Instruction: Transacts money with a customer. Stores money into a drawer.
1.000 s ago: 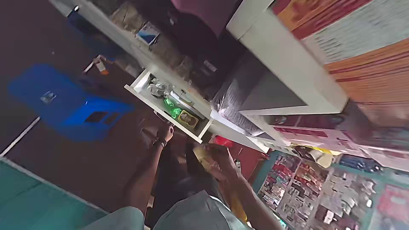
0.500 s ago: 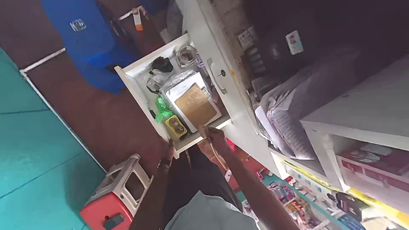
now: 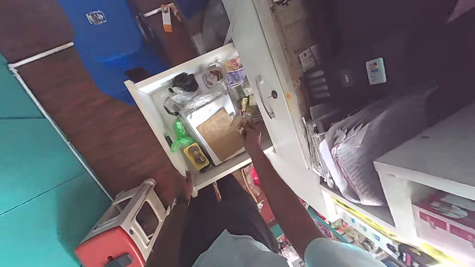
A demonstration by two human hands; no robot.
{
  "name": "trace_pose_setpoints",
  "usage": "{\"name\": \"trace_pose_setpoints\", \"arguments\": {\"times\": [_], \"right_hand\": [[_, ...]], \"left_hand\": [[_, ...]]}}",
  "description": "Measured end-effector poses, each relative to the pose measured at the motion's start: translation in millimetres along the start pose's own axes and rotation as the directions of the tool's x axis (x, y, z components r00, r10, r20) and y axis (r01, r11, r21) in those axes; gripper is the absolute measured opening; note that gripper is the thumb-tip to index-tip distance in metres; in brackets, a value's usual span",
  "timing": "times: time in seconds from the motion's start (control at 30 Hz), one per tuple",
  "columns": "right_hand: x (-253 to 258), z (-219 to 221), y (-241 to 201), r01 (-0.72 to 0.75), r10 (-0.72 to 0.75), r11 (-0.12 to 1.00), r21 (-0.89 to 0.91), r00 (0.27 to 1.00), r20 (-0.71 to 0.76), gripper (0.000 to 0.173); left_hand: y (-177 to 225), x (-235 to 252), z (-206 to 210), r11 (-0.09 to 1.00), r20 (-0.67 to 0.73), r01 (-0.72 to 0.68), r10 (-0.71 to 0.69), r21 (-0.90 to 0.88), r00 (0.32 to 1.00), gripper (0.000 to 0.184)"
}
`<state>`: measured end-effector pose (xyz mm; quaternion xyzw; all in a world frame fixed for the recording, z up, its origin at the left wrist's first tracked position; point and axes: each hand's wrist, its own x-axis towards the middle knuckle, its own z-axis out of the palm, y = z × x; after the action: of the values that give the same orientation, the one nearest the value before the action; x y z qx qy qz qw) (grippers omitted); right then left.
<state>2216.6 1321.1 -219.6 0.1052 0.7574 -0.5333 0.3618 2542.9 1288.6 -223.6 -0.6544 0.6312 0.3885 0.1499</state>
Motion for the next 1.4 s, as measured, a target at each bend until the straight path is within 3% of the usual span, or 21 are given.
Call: {"name": "trace_pose_setpoints", "arguments": {"times": [0.17,0.27,0.37,0.5,0.53,0.6,0.67,0.7,0.77,0.9,0.97,1.13,1.4], "right_hand": [[24,29,-25,-0.047,0.070,0.982,0.183,0.990,-0.126,0.025],[61,43,-27,0.040,0.047,0.929,0.368,0.974,-0.223,0.013],[74,56,-36,0.089,0.005,0.961,0.263,0.941,-0.338,0.012],[76,64,-35,0.034,0.058,0.981,0.191,0.888,-0.456,0.034],[69,64,-32,0.024,0.051,0.986,0.163,0.897,-0.439,0.040],[39,65,-16,0.035,-0.036,0.999,-0.006,0.955,-0.294,0.026],[-13,63,7,0.051,-0.024,0.962,-0.270,0.995,0.100,0.020],[-34,65,24,0.097,0.019,0.912,-0.398,0.961,0.276,0.021],[-70,79,58,0.192,0.149,0.766,-0.613,0.874,0.461,0.024],[-108,105,95,0.292,0.299,0.421,-0.859,0.849,0.436,0.035],[-112,109,96,0.258,0.355,0.356,-0.898,0.851,0.386,0.036],[-113,115,107,0.318,0.338,0.351,-0.880,0.834,0.436,0.035],[-117,107,99,0.300,0.343,0.390,-0.871,0.830,0.439,0.043]], "left_hand": [[-11,4,9,0.997,-0.068,-0.054,0.050,-0.062,0.996,0.077],[-15,4,14,0.994,-0.071,-0.061,0.055,-0.091,0.996,0.072],[-21,6,19,0.987,-0.114,-0.114,0.101,-0.113,0.988,0.076],[-25,8,25,0.979,-0.142,-0.142,0.122,-0.143,0.982,0.077],[-23,9,22,0.980,-0.126,-0.132,0.114,-0.146,0.985,0.077],[-20,8,16,0.984,-0.110,-0.118,0.104,-0.134,0.989,0.077],[-18,6,13,0.983,-0.080,-0.112,0.101,-0.145,0.992,0.076],[-18,7,14,0.982,-0.080,-0.116,0.105,-0.150,0.991,0.075],[-21,6,16,0.979,-0.078,-0.116,0.105,-0.165,0.991,0.074],[-15,6,11,0.983,0.056,0.022,-0.012,-0.185,0.998,0.070],[-13,2,13,0.982,0.037,-0.004,0.011,-0.187,0.999,0.066],[-38,9,35,0.951,-0.120,-0.168,0.141,-0.259,0.983,0.081],[-32,9,31,0.962,-0.106,-0.160,0.140,-0.223,0.985,0.081]]}}
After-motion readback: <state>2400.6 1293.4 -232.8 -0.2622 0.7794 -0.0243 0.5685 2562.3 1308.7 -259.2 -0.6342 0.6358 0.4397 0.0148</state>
